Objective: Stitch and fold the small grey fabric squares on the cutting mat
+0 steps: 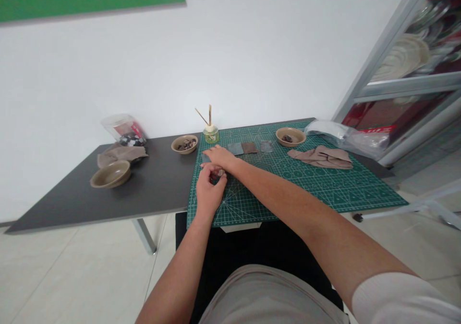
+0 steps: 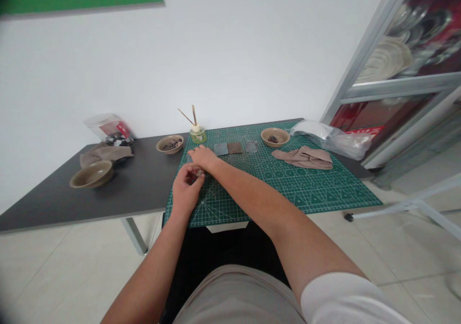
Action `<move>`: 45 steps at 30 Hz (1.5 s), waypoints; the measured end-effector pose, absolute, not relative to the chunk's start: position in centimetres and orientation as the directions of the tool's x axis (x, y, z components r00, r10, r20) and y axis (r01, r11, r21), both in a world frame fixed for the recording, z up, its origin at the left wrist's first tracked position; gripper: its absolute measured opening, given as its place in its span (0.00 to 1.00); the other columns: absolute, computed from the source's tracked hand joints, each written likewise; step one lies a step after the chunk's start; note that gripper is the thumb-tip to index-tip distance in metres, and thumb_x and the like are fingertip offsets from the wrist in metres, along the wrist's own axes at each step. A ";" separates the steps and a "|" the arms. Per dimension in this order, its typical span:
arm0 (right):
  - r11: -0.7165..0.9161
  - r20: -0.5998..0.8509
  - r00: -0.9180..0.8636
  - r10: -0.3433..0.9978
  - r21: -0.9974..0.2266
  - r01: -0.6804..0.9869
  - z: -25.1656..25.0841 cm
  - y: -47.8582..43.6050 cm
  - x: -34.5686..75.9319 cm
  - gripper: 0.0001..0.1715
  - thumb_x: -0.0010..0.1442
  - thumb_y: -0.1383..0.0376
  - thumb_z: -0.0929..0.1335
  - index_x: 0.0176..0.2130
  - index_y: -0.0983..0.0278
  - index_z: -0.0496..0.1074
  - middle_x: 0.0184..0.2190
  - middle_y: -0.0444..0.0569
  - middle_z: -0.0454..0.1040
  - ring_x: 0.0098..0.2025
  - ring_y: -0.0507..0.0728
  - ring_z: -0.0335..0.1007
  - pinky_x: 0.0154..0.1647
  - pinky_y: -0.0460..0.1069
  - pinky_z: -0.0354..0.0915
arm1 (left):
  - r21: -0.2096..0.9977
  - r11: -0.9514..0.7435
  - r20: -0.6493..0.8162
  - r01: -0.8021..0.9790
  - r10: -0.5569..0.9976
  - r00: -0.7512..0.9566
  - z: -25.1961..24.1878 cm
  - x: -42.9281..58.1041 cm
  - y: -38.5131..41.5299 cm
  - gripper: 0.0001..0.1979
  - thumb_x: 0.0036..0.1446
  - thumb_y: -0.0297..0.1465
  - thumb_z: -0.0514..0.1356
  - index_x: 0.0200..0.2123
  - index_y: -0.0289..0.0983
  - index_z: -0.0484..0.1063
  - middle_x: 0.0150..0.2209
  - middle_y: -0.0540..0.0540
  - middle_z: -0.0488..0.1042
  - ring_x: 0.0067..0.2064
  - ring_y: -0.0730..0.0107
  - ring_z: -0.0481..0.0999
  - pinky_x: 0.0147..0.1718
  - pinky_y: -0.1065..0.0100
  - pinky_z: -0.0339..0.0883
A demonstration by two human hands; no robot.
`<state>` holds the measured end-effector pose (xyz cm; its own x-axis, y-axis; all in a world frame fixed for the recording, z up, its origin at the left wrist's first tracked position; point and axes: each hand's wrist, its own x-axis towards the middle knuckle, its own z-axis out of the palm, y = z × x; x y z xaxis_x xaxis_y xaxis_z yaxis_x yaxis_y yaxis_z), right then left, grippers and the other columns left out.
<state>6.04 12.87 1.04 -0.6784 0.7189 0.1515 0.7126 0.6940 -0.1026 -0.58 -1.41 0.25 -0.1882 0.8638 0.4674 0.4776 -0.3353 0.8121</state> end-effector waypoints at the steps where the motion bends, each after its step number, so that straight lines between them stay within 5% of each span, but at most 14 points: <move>1: 0.706 0.156 -0.691 0.705 -0.074 0.704 1.2 12.9 6.0 0.28 0.67 0.52 0.65 0.57 0.68 0.70 0.54 0.61 0.75 0.56 0.64 0.69 0.55 0.55 0.65 | 0.830 -0.320 0.449 0.456 0.869 -0.207 0.3 -0.6 -1.4 0.04 0.53 0.28 0.60 0.34 0.40 0.68 0.34 0.50 0.72 0.33 0.70 0.68 0.36 0.67 0.65; 6: 0.710 0.130 -0.703 0.699 -0.010 0.704 2.4 12.4 5.9 0.22 0.67 0.55 0.64 0.46 0.70 0.77 0.42 0.63 0.80 0.47 0.65 0.77 0.44 0.53 0.68 | 0.863 -0.273 0.396 0.425 0.887 -0.235 0.3 -0.6 -1.1 0.04 0.52 0.31 0.60 0.32 0.40 0.68 0.31 0.51 0.70 0.32 0.70 0.68 0.35 0.68 0.65; 11: 0.646 0.248 -0.616 0.748 -0.057 0.761 3.4 10.8 6.4 0.19 0.67 0.63 0.61 0.41 0.67 0.79 0.42 0.60 0.81 0.44 0.63 0.78 0.41 0.51 0.67 | 0.887 -0.271 0.379 0.373 0.890 -0.254 0.2 -0.6 -1.1 0.04 0.53 0.32 0.61 0.33 0.40 0.68 0.31 0.51 0.70 0.32 0.71 0.69 0.35 0.68 0.65; 17: 0.564 0.490 -0.357 0.796 -0.384 0.731 5.1 8.2 10.9 0.18 0.68 0.59 0.62 0.40 0.64 0.78 0.35 0.50 0.81 0.37 0.56 0.77 0.38 0.47 0.62 | 0.896 -0.266 0.372 0.355 0.886 -0.277 0.3 -0.6 -1.1 0.05 0.53 0.32 0.61 0.34 0.39 0.70 0.31 0.51 0.71 0.32 0.72 0.69 0.34 0.69 0.64; 23: 0.508 0.489 -0.209 0.847 -0.627 0.590 4.1 5.1 17.8 0.17 0.67 0.58 0.62 0.38 0.62 0.77 0.28 0.45 0.79 0.31 0.54 0.74 0.34 0.47 0.63 | 0.920 -0.243 0.331 0.308 0.901 -0.280 0.1 -0.5 -0.8 0.08 0.57 0.35 0.60 0.39 0.39 0.74 0.35 0.48 0.78 0.37 0.67 0.76 0.40 0.65 0.69; 32: 0.416 0.360 -0.245 0.900 -0.544 0.728 0.9 3.7 20.6 0.15 0.60 0.56 0.70 0.46 0.59 0.77 0.38 0.47 0.81 0.36 0.57 0.75 0.36 0.48 0.62 | 0.920 -0.197 0.285 0.338 0.929 -0.235 -0.4 -0.6 -0.7 0.07 0.52 0.32 0.63 0.35 0.39 0.72 0.34 0.48 0.80 0.34 0.68 0.78 0.39 0.66 0.71; 39: 0.418 0.396 -0.209 0.894 -0.573 0.704 1.5 3.6 20.2 0.07 0.60 0.63 0.69 0.40 0.61 0.77 0.35 0.47 0.80 0.37 0.56 0.75 0.39 0.48 0.62 | 0.913 -0.244 0.325 0.326 0.919 -0.222 -0.3 -0.4 -0.8 0.06 0.52 0.33 0.63 0.33 0.39 0.71 0.36 0.47 0.80 0.35 0.69 0.78 0.38 0.67 0.71; 45: 0.455 0.403 -0.245 0.882 -0.586 0.671 1.8 3.5 20.4 0.06 0.60 0.64 0.69 0.37 0.61 0.77 0.36 0.47 0.80 0.39 0.56 0.75 0.42 0.49 0.63 | 0.945 -0.250 0.298 0.210 0.923 -0.243 0.3 -0.5 -0.7 0.15 0.49 0.34 0.66 0.41 0.37 0.76 0.35 0.46 0.80 0.36 0.66 0.79 0.41 0.63 0.73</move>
